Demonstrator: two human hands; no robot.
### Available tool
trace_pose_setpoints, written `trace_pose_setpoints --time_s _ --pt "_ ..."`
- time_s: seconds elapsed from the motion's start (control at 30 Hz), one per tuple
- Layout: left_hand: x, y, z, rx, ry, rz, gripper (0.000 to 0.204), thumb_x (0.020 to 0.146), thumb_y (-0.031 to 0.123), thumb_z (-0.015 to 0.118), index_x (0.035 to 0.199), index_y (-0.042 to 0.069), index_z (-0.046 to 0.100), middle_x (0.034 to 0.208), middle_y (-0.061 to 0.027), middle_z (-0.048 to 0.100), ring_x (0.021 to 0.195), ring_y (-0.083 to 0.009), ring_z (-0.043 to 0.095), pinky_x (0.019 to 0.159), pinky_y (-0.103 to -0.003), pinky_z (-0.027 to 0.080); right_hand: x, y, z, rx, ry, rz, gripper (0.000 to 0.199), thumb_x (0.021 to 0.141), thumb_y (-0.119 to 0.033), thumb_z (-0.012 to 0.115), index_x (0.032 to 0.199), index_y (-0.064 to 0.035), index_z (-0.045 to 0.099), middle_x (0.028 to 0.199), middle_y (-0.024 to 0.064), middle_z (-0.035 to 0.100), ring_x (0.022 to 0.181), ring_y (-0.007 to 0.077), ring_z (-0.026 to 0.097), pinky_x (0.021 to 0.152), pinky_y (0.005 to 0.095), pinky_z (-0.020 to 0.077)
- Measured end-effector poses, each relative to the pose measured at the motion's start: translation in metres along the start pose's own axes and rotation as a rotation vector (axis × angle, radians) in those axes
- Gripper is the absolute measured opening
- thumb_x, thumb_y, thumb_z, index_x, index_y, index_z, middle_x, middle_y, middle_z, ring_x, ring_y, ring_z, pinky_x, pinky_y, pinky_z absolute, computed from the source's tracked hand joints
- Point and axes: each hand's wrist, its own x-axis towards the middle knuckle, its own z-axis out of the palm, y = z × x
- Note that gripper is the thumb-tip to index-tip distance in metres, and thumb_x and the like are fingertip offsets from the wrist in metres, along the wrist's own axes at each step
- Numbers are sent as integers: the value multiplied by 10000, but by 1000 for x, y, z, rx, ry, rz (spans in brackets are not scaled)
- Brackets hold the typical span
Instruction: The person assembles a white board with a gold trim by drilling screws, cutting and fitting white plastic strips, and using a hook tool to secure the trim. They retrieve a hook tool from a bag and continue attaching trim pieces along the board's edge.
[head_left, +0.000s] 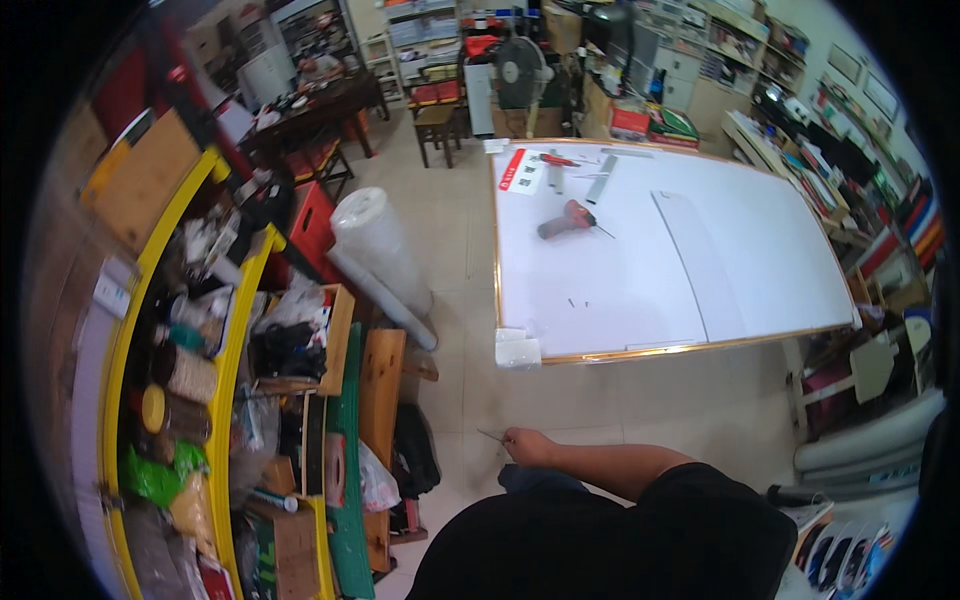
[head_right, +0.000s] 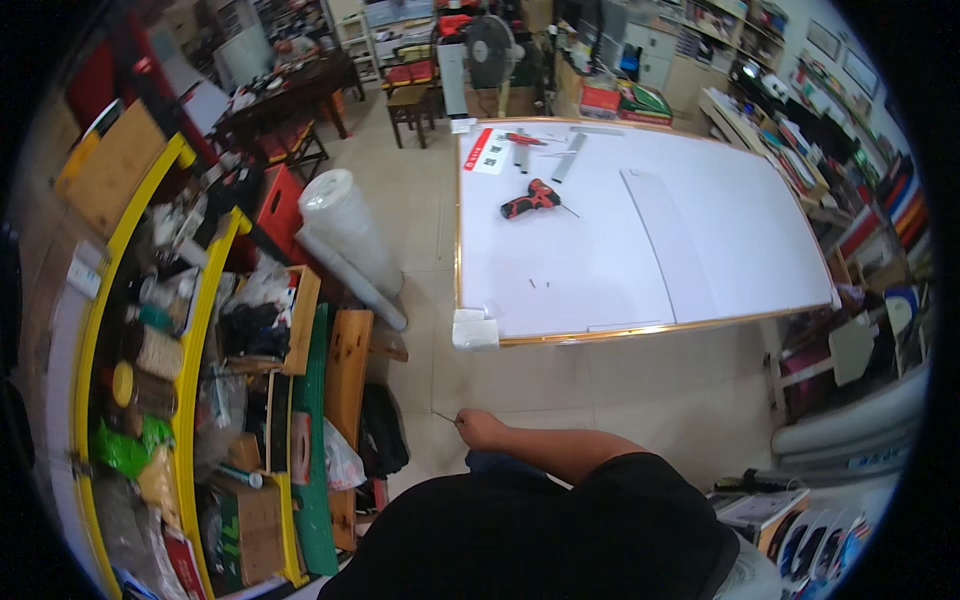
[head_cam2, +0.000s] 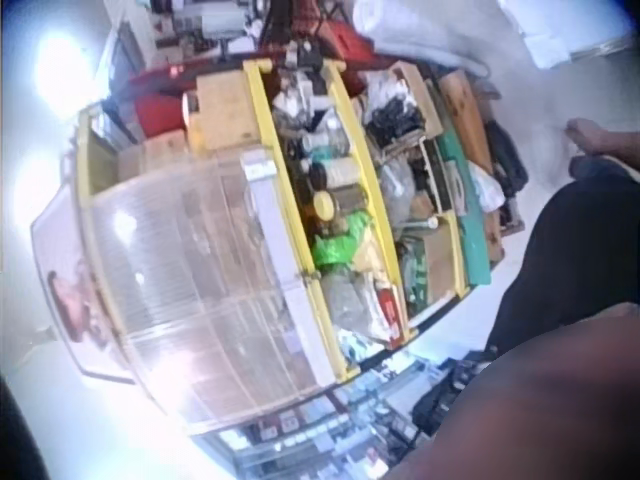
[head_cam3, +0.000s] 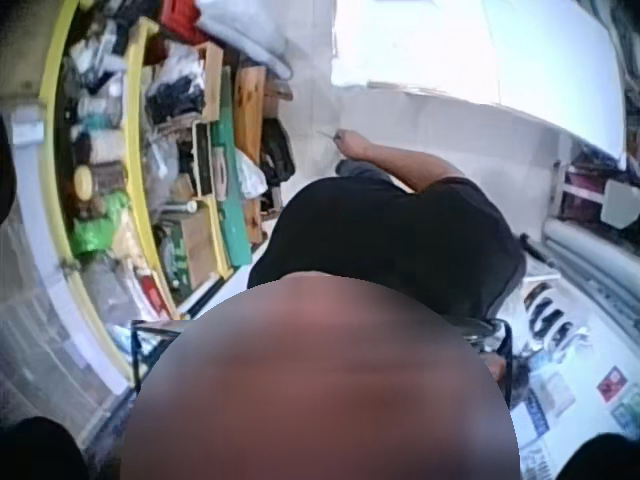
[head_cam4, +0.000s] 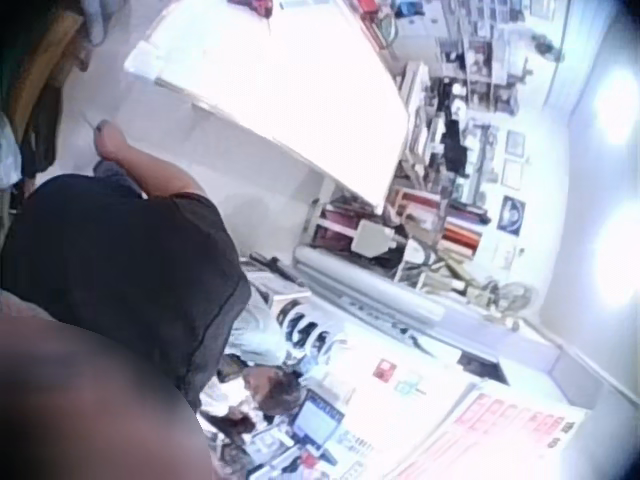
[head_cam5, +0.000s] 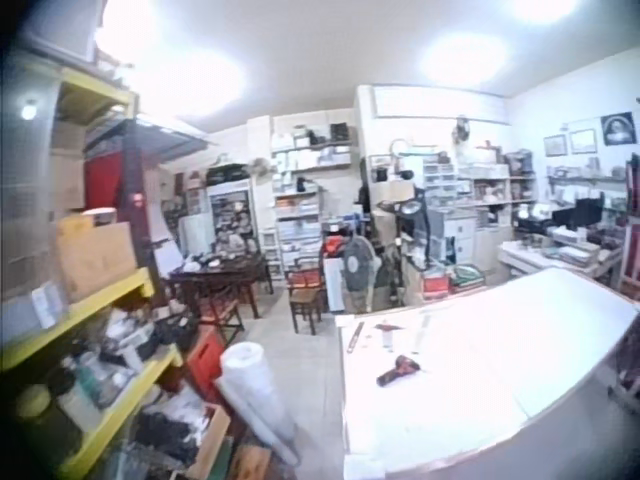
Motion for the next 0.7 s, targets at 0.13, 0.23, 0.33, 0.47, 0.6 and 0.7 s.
trace_pose_setpoints --time_s 0.13,0.23,0.33,0.47,0.6,0.7 --pt "38 58 -42 116 -38 26 325 955 286 625 1221 131 728 1184 -107 731 1133 -298 671 998 -447 507 9 17 -35 154 -1 -83 286 986 -243 602 1147 -28 699 1024 226 723 991 368 701 860 453 546" --pt "66 95 -77 184 -32 14 321 954 286 629 1214 127 731 1174 -114 732 1123 -302 674 989 -447 512 23 22 -56 133 131 -154 290 996 -257 597 1164 -44 701 1016 205 729 969 369 699 853 456 547" --pt "89 127 -110 224 -15 1 318 953 285 632 1207 123 733 1164 -121 733 1113 -306 678 980 -447 516 44 20 -83 144 241 -218 297 1003 -270 593 1176 -53 700 999 185 730 948 374 696 844 458 547" --pt "123 167 -144 258 -9 8 313 952 285 637 1197 117 736 1151 -131 735 1099 -310 682 968 -447 521 70 12 -124 185 289 -189 303 1001 -288 608 1153 -39 693 957 176 725 894 340 696 809 439 544" --pt "158 202 -174 303 -18 34 309 951 284 642 1188 111 739 1137 -140 736 1085 -315 686 956 -447 527 83 7 -156 369 427 -49 286 993 -270 632 1137 -26 672 906 159 715 828 269 687 764 401 541" --pt "195 231 -191 336 -57 51 306 950 284 646 1181 107 741 1127 -147 737 1075 -318 690 947 -447 531 83 13 -169 460 551 22 287 987 -233 651 1179 -19 642 901 137 713 820 222 681 764 368 546"
